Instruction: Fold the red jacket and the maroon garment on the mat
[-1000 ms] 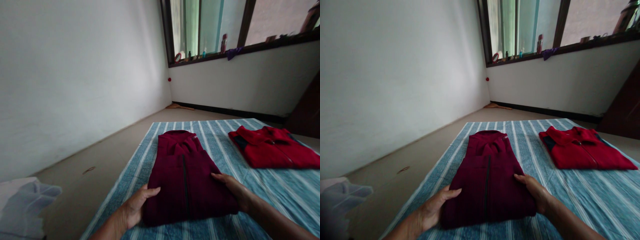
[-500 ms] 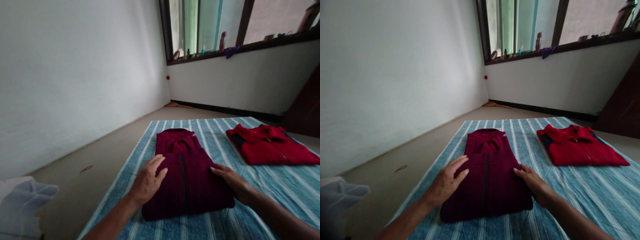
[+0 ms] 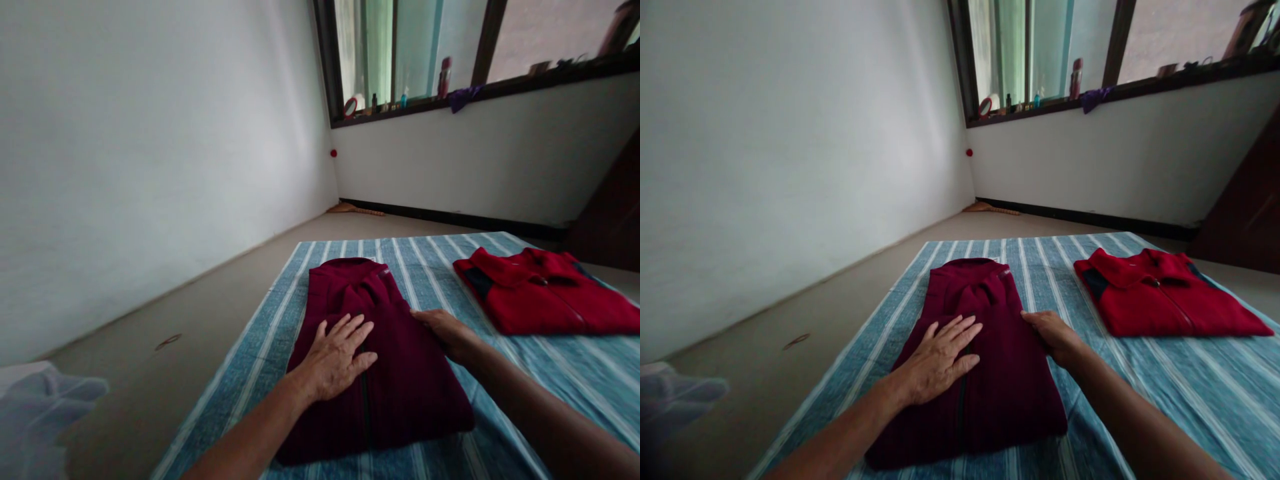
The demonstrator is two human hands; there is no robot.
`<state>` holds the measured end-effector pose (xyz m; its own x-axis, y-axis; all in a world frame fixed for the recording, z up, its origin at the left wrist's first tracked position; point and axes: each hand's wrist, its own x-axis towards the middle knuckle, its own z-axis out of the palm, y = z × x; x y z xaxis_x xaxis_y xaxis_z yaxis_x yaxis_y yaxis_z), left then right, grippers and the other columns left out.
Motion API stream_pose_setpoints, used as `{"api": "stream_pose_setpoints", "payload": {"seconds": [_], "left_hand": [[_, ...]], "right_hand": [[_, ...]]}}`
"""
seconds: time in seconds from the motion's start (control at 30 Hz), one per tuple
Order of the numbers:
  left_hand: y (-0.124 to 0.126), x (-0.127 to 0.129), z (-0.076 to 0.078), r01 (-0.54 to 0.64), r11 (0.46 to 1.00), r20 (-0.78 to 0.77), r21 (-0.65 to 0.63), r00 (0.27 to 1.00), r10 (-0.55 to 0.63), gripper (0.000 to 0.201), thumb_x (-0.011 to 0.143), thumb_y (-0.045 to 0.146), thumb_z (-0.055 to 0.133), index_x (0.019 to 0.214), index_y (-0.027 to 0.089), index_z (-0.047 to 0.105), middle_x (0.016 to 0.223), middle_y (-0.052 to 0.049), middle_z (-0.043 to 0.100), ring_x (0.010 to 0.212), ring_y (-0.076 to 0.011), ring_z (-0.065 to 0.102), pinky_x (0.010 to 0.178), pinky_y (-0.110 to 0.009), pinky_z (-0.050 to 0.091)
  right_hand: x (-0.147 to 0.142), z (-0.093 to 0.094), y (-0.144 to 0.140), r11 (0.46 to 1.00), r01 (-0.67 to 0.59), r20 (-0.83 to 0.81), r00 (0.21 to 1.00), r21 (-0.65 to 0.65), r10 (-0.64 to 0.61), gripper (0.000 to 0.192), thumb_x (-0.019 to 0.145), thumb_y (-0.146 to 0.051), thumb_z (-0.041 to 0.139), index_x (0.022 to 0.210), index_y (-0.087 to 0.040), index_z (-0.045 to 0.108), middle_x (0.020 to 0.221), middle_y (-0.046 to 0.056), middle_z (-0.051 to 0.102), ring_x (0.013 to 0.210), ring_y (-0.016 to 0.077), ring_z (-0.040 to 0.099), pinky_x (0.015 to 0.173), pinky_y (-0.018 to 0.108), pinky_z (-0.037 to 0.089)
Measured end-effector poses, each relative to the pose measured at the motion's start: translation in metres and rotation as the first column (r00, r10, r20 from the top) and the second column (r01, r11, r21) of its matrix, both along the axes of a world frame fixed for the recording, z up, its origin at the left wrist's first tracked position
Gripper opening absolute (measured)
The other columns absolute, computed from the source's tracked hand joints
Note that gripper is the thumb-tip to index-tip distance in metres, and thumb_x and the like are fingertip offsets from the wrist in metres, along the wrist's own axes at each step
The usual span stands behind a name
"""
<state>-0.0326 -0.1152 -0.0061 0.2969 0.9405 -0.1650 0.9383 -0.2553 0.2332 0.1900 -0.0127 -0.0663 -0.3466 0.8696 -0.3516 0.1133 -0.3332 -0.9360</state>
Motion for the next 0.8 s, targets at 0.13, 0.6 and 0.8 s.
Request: {"api": "stream_pose_setpoints", "payload": {"seconds": [0.13, 0.6, 0.8], "left_hand": [[-0.002, 0.003, -0.001, -0.014, 0.999, 0.004, -0.034, 1.0, 0.015, 0.057, 0.092, 0.057, 0.029, 0.143, 0.032, 0.022, 0.153, -0.002, 0.018, 0.14, -0.0275, 0.01, 0.105, -0.065, 0.011], [-0.002, 0.006, -0.003, -0.091, 0.983, 0.021, -0.162, 0.995, 0.096, 0.058, 0.091, 0.056, 0.03, 0.144, 0.035, 0.018, 0.154, 0.001, 0.01, 0.14, -0.0276, 0.003, 0.103, -0.067, 0.012], [-0.003, 0.005, -0.005, -0.09, 0.984, 0.038, -0.155, 0.995, 0.097, 0.059, 0.091, 0.054, 0.033, 0.144, 0.034, 0.018, 0.154, 0.0, 0.011, 0.14, -0.0286, 0.003, 0.102, -0.069, 0.014]], "right_hand": [[0.002, -0.003, -0.001, 0.982, 0.057, 0.233, 0.968, 0.18, -0.098, 0.028, 0.078, -0.042, 0.054, 0.064, -0.018, 0.056, 0.05, -0.003, 0.05, 0.043, 0.0097, 0.041, 0.041, 0.023, 0.027], [0.008, -0.019, 0.0, 0.866, -0.145, 0.634, 0.739, 0.48, -0.228, 0.031, 0.08, -0.041, 0.052, 0.091, -0.016, 0.066, 0.071, 0.005, 0.065, 0.068, 0.022, 0.06, 0.06, 0.031, 0.041], [0.023, -0.018, -0.001, 0.483, -0.466, 0.512, 0.858, 0.741, 0.041, 0.038, 0.086, -0.017, 0.038, 0.114, -0.026, 0.062, 0.12, 0.005, 0.061, 0.11, 0.0221, 0.056, 0.095, 0.039, 0.042]]}}
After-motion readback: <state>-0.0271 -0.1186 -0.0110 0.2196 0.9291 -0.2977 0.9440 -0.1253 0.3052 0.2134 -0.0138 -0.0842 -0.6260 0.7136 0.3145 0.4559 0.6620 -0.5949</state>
